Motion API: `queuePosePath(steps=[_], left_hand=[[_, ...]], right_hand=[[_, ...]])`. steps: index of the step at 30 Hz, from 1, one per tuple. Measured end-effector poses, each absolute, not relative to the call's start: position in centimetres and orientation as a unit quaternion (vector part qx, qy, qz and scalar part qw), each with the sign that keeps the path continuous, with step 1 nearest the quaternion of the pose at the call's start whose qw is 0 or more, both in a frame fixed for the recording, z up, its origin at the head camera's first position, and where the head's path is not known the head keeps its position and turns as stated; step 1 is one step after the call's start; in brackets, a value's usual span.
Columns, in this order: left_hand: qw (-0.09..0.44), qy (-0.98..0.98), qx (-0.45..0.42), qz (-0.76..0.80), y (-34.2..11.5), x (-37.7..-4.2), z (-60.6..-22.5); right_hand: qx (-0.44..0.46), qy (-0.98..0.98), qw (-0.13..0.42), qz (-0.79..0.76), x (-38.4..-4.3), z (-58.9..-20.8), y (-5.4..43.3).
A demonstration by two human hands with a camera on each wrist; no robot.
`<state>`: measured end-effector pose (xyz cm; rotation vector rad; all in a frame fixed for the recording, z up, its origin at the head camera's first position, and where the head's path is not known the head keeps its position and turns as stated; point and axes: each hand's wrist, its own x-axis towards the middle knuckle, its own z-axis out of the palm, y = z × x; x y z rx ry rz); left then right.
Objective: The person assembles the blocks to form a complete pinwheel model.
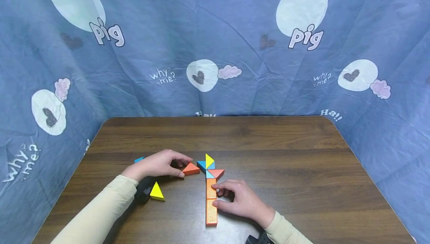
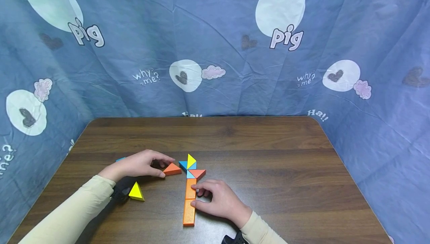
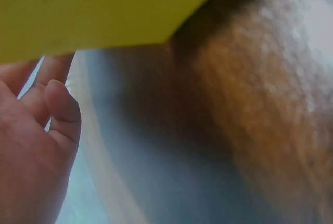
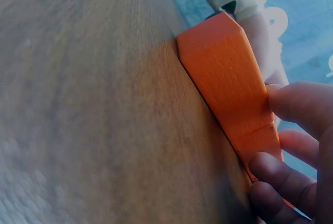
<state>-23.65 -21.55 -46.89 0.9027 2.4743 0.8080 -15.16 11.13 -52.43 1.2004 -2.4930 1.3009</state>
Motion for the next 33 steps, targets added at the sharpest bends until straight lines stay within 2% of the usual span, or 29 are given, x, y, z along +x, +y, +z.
queuePosePath(steps=[20, 33], left_hand=[[0.170, 0.907, 0.254, 0.290, -20.8, -21.3, -45.9], [0.134, 0.926, 0.229, 0.270, -19.5, -21.0, -46.2]], right_hand=[[0.397, -0.814, 0.052, 0.421, -15.1, -52.4, 11.1], [0.399, -0.813, 0.056, 0.421, -15.1, -52.4, 11.1]])
